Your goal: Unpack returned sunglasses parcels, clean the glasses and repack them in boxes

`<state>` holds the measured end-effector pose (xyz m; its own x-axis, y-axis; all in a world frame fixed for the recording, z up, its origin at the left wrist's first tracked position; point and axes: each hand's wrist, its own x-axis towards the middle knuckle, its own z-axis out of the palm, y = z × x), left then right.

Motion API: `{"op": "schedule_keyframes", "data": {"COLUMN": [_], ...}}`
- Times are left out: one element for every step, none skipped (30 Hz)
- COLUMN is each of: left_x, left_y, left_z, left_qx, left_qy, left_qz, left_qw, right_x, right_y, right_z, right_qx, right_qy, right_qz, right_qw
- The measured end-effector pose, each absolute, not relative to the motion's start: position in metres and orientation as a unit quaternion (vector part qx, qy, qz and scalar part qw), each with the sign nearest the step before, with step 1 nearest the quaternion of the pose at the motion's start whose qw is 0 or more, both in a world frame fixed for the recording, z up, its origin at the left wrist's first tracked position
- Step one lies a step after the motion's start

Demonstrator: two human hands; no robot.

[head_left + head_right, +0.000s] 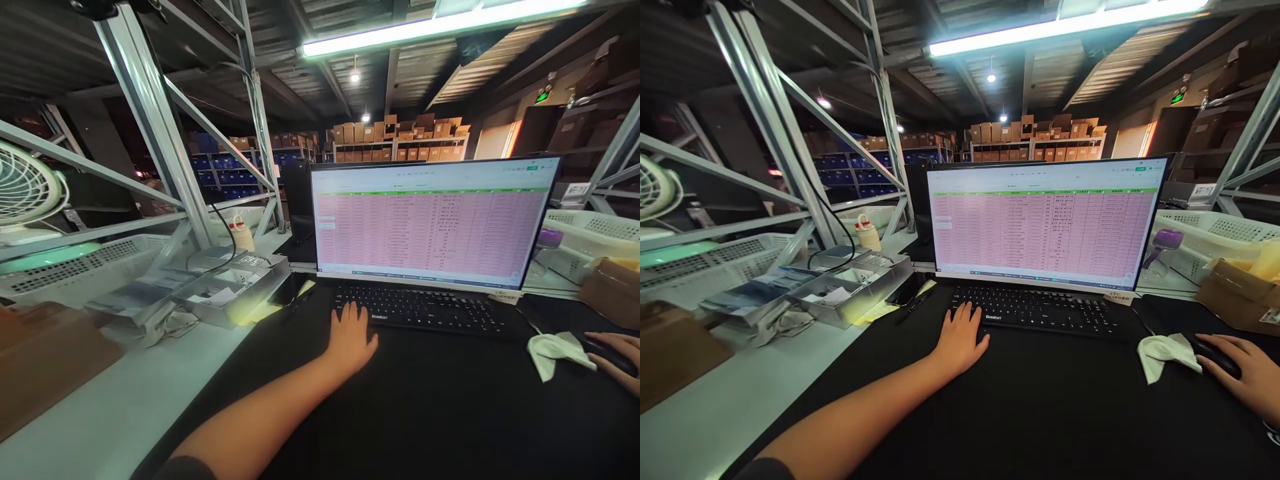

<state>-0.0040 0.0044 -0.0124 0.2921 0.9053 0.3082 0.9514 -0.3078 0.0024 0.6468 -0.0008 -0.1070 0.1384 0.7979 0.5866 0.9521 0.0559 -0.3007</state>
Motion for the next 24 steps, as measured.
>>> {"op": "schedule_keyframes", "data": {"left_x": [-0.004,-0.004,-0.004,-0.004,-0.004,-0.004,-0.004,-0.004,-0.003,-0.003,-0.003,-0.003,-0.003,-0.003,-0.003,-0.003,-0.003,-0.003,-0.003,-0.003,-0.003,-0.003,-0.003,-0.003], "left_y": [0.005,0.005,0.005,0.005,0.005,0.005,0.005,0.004,0.004,0.004,0.004,0.004,0.005,0.005,0.006,0.006,0.007,0.007,0.007,0.008,0.007,0.007,0.007,0.007], "left_z": [-0.013,-0.013,-0.013,-0.013,-0.013,-0.012,-0.012,-0.011,-0.01,-0.009,-0.009,-0.008,-0.008,-0.008,-0.009,-0.009,-0.01,-0.01,-0.01,-0.01,-0.01,-0.01,-0.009,-0.009], "left_qx": [-0.798,-0.798,-0.798,-0.798,-0.798,-0.799,-0.799,-0.799,-0.799,-0.798,-0.798,-0.798,-0.798,-0.799,-0.8,-0.8,-0.801,-0.801,-0.801,-0.802,-0.802,-0.802,-0.802,-0.801], "left_qy": [-0.581,-0.58,-0.58,-0.579,-0.578,-0.577,-0.576,-0.577,-0.577,-0.579,-0.58,-0.581,-0.581,-0.58,-0.579,-0.577,-0.576,-0.576,-0.575,-0.574,-0.574,-0.575,-0.575,-0.576], "left_qz": [-0.129,-0.131,-0.132,-0.134,-0.135,-0.135,-0.134,-0.132,-0.13,-0.127,-0.125,-0.123,-0.122,-0.121,-0.121,-0.121,-0.122,-0.123,-0.123,-0.121,-0.118,-0.114,-0.111,-0.108], "left_qw": [0.093,0.096,0.099,0.102,0.104,0.106,0.106,0.106,0.106,0.106,0.106,0.106,0.105,0.106,0.106,0.108,0.109,0.111,0.114,0.116,0.118,0.118,0.119,0.12], "right_x": [0.644,0.641,0.638,0.634,0.629,0.625,0.62,0.615,0.611,0.607,0.605,0.603,0.601,0.6,0.6,0.599,0.599,0.599,0.598,0.597,0.597,0.597,0.596,0.596], "right_y": [0.0,0.001,0.0,-0.001,-0.003,-0.005,-0.009,-0.012,-0.015,-0.019,-0.022,-0.024,-0.026,-0.027,-0.028,-0.029,-0.03,-0.031,-0.032,-0.033,-0.035,-0.036,-0.037,-0.039], "right_z": [-0.106,-0.105,-0.103,-0.1,-0.096,-0.091,-0.086,-0.08,-0.076,-0.071,-0.068,-0.066,-0.064,-0.064,-0.063,-0.063,-0.063,-0.062,-0.062,-0.061,-0.06,-0.059,-0.059,-0.058], "right_qx": [-0.678,-0.681,-0.685,-0.69,-0.694,-0.699,-0.706,-0.715,-0.725,-0.734,-0.741,-0.745,-0.748,-0.751,-0.754,-0.757,-0.759,-0.76,-0.759,-0.758,-0.758,-0.76,-0.764,-0.769], "right_qy": [-0.645,-0.642,-0.637,-0.632,-0.627,-0.624,-0.618,-0.612,-0.607,-0.604,-0.604,-0.605,-0.606,-0.606,-0.604,-0.603,-0.602,-0.602,-0.604,-0.607,-0.609,-0.609,-0.609,-0.606], "right_qz": [-0.111,-0.106,-0.102,-0.098,-0.092,-0.088,-0.087,-0.087,-0.091,-0.096,-0.099,-0.099,-0.098,-0.096,-0.095,-0.094,-0.094,-0.094,-0.094,-0.093,-0.091,-0.089,-0.086,-0.084], "right_qw": [0.334,0.336,0.339,0.34,0.341,0.338,0.335,0.325,0.311,0.294,0.278,0.262,0.251,0.243,0.238,0.234,0.23,0.226,0.223,0.22,0.216,0.209,0.198,0.184]}}
